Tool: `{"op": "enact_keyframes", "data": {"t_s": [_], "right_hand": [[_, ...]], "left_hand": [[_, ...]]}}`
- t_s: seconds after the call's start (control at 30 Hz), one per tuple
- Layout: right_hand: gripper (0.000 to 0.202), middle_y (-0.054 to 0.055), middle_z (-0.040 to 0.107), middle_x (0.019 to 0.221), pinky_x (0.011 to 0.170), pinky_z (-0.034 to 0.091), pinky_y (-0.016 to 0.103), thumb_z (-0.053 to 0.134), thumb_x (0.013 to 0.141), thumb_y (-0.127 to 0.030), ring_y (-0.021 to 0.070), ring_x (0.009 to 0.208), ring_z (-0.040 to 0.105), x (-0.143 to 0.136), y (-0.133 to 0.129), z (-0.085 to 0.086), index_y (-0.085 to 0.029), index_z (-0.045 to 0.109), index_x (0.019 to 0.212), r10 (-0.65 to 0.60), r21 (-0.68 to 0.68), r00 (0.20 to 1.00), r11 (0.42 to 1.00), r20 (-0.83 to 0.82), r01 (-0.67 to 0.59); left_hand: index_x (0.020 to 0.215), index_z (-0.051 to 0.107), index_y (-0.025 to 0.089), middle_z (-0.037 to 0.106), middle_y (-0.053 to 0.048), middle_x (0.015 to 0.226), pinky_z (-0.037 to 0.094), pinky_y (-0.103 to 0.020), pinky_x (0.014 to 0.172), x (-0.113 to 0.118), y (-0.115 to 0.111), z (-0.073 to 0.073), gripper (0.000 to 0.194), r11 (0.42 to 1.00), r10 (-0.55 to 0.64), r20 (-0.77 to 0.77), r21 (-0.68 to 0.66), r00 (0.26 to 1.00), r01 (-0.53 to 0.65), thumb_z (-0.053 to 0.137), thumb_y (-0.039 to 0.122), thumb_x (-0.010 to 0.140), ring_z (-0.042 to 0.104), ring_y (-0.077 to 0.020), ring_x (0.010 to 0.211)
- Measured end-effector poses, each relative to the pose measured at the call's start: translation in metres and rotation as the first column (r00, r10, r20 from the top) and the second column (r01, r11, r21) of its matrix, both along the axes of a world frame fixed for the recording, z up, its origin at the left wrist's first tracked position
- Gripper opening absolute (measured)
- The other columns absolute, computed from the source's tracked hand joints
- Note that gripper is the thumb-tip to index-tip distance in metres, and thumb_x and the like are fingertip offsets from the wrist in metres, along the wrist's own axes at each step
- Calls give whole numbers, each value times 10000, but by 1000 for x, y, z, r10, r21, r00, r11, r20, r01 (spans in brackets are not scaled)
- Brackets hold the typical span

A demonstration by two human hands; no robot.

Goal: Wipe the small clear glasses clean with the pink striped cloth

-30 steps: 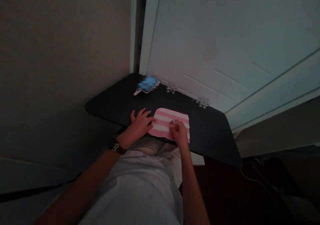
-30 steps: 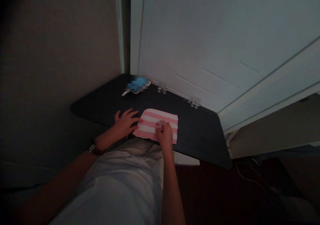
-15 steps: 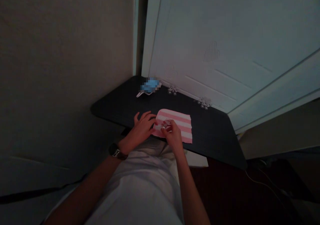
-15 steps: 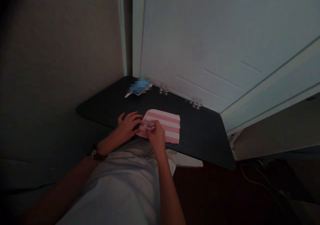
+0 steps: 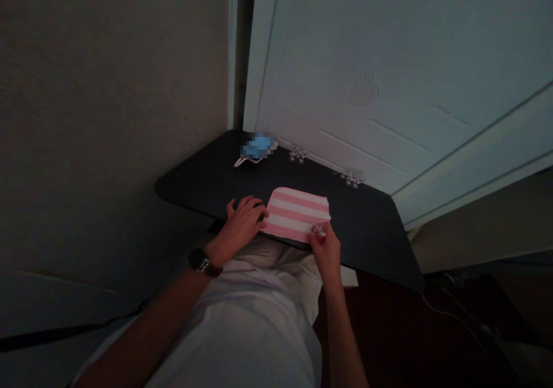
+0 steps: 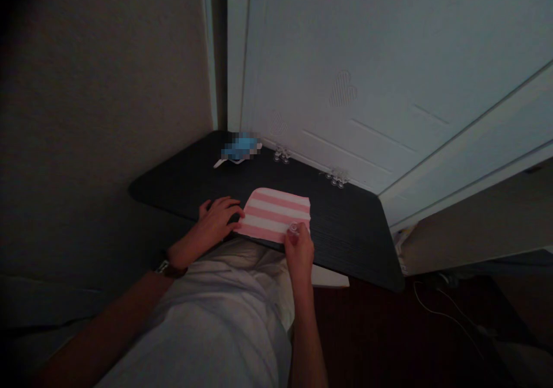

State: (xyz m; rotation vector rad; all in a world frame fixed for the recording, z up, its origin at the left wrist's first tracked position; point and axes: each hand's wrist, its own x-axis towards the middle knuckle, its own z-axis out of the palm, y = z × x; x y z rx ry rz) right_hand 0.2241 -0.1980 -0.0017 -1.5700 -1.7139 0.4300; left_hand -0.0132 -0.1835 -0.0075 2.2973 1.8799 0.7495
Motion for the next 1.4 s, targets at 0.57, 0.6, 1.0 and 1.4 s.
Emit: {"op": "enact_keyframes", "data": {"t_s": [0.57,0.6,1.0,1.4], "right_hand": [[227,24,631,801,578,440,278,603,721,-346,142,572,535,41,-12,-3,-200,558,888,-141,-77,971,989,-190,129],[241,22,622,796,576,439,275,620,714,-357,139,579,530,41,-14,-3,-196,562,883,-134,-96,958,989,-254,113],[282,69,627,1027,584,458,256,687,697,-361,149,707,567,4,-27,6,-181,630,906,96,-193,801,947,-591,-256],[195,76,577,1267,947,416,377,673,740,-311,270,1183,519,19,-46,16,-226,660,915,163,-175,628,881,-761,-440]], "left_hand": [[823,649,226,663,-43,971,339,-400,898,1,-6,20,134,979,-198,20,-33,980,199,534,165,791,548,-220,999],[807,646,223,666,-32,926,346,-376,868,0,-7,22,115,966,-246,29,-71,969,247,541,178,791,559,-208,955],[820,609,204,641,-21,895,346,-322,820,-6,-15,41,138,925,-358,31,-121,933,359,479,162,843,549,-182,889],[939,603,199,622,-30,979,419,-287,839,5,-23,72,153,931,-359,275,35,892,363,464,205,874,571,-176,932]]}}
